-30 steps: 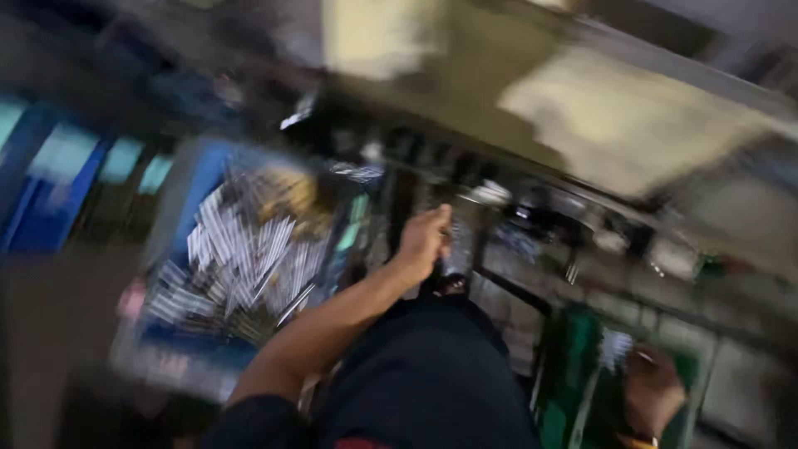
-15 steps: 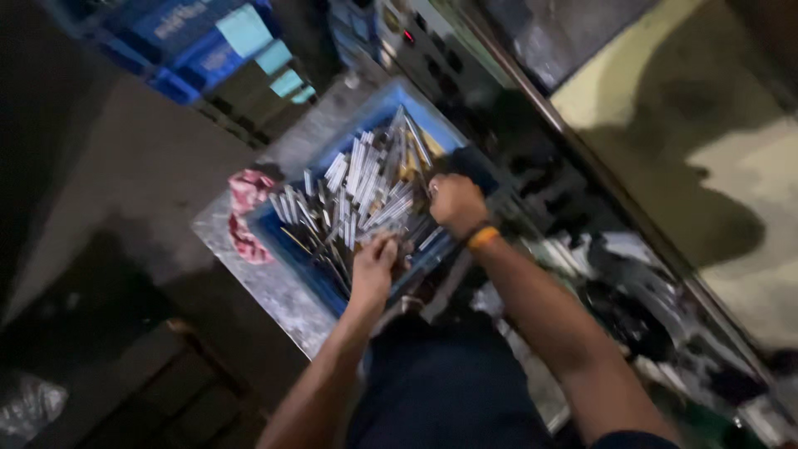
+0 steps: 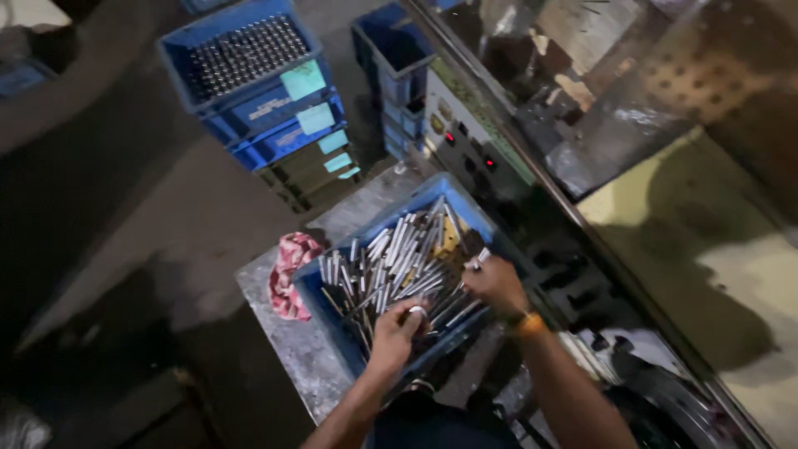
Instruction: The person repeatedly picks up metal rods from a blue bin, inserts them into a grinding machine, and operates a lever to process them. After each cycle, the person removes the rod and places it into a green tray. The process is repeated continuously with multiple rods.
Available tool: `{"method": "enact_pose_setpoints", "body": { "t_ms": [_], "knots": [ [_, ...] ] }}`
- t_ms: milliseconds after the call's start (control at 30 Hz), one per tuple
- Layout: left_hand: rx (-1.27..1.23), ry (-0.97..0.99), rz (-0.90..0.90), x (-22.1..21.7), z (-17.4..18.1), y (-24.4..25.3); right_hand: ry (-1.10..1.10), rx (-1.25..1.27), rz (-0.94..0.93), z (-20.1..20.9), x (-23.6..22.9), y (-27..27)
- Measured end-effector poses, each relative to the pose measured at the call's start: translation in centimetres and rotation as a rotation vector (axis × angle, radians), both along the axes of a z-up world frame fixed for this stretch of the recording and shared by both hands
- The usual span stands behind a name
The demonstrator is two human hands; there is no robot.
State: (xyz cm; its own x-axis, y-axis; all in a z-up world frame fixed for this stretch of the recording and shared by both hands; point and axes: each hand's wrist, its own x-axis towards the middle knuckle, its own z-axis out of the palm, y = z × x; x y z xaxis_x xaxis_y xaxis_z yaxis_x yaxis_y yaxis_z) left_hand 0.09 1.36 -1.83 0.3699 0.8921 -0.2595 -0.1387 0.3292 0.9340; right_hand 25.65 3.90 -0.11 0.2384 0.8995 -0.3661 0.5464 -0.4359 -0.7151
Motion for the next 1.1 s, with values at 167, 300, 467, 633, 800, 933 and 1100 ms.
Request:
{"method": "enact_pose_setpoints", "body": {
  "t_ms": [167, 300, 467, 633, 800, 933, 1100],
  "knots": [
    [-0.314, -0.101, -0.418, 7.5, 0.5, -0.3, 0.542, 0.325, -0.482, 4.8, 0.6, -13.7],
    [-0.55, -0.469, -0.587, 14.4, 2.8, -4.5, 0.94, 0.35, -1.045, 4.6, 0.7, -21.7],
    [-0.879, -0.385, -0.73, 19.6, 4.1, -9.7, 1.078, 0.286, -1.253, 4.0, 0.0, -29.0],
    [-0.8, -0.601, -1.033, 25.4, 0.6, -11.8, 0.237, 0.245, -0.75, 5.9, 0.5, -34.5],
    [-0.533, -0.089, -1.027, 28.2, -0.7, -17.7, 0.453, 0.503, -1.358, 8.1, 3.4, -36.9],
    [-0.763, -0.038, -1.026, 29.5, 2.2, -19.9, 0.338, 0.6, -1.296, 8.0, 5.0, -37.9],
    [0.041, -0.111, -1.349, 31.3, 4.8, -20.5, 0.373, 0.468, -1.32, 6.3, 6.7, -41.1]
  ]
}}
